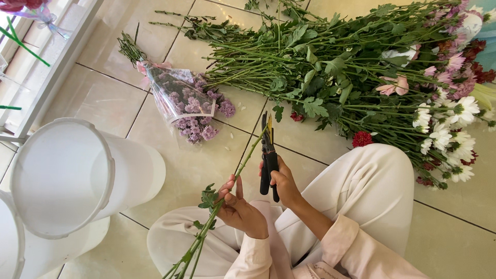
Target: The person prunes flower stems using shears and places the flowers into buckets of water.
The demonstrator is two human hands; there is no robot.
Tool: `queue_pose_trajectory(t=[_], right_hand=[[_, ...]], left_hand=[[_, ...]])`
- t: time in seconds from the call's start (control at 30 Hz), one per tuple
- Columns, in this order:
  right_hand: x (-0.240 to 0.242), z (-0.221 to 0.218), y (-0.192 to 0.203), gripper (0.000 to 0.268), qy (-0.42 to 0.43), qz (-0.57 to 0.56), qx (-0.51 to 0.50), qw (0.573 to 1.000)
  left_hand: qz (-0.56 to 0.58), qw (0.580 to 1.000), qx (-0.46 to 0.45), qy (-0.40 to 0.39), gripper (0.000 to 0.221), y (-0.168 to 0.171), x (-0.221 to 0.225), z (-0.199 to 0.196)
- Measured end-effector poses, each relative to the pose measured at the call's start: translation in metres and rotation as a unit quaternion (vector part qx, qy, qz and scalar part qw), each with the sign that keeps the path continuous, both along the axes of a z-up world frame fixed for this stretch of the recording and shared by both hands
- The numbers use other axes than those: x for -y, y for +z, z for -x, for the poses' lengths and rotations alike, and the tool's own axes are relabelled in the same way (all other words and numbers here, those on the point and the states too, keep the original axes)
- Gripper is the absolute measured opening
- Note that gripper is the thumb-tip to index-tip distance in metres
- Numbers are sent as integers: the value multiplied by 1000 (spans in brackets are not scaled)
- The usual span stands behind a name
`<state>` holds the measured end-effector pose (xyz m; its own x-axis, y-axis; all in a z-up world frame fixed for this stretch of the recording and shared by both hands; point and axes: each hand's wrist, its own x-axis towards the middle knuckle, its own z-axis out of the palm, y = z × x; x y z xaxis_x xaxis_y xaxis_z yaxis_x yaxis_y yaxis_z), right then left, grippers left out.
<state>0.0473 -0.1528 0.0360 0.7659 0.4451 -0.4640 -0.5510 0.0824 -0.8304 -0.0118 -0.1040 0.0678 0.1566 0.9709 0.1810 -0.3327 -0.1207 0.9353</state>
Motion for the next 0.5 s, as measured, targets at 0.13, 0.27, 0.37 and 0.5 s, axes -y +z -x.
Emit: queue_pose_trajectory(t=[0.13, 0.27, 0.37, 0.5], right_hand=[[-1, 0, -5, 58, -19, -47, -17, 999], [-2, 0, -10, 54, -3, -74, -20, 997], [-7, -2, -14, 38, -3, -80, -74, 994], [-3, -6, -1, 32, 21, -6, -58, 998]], left_hand=[[-16, 1000, -3, -7, 17, -1, 1, 0], [-8, 1000, -8, -3, 16, -2, 0, 1], [-9, 1000, -18, -2, 18, -3, 2, 2], [-7, 1000, -11, -2, 18, -8, 0, 2]])
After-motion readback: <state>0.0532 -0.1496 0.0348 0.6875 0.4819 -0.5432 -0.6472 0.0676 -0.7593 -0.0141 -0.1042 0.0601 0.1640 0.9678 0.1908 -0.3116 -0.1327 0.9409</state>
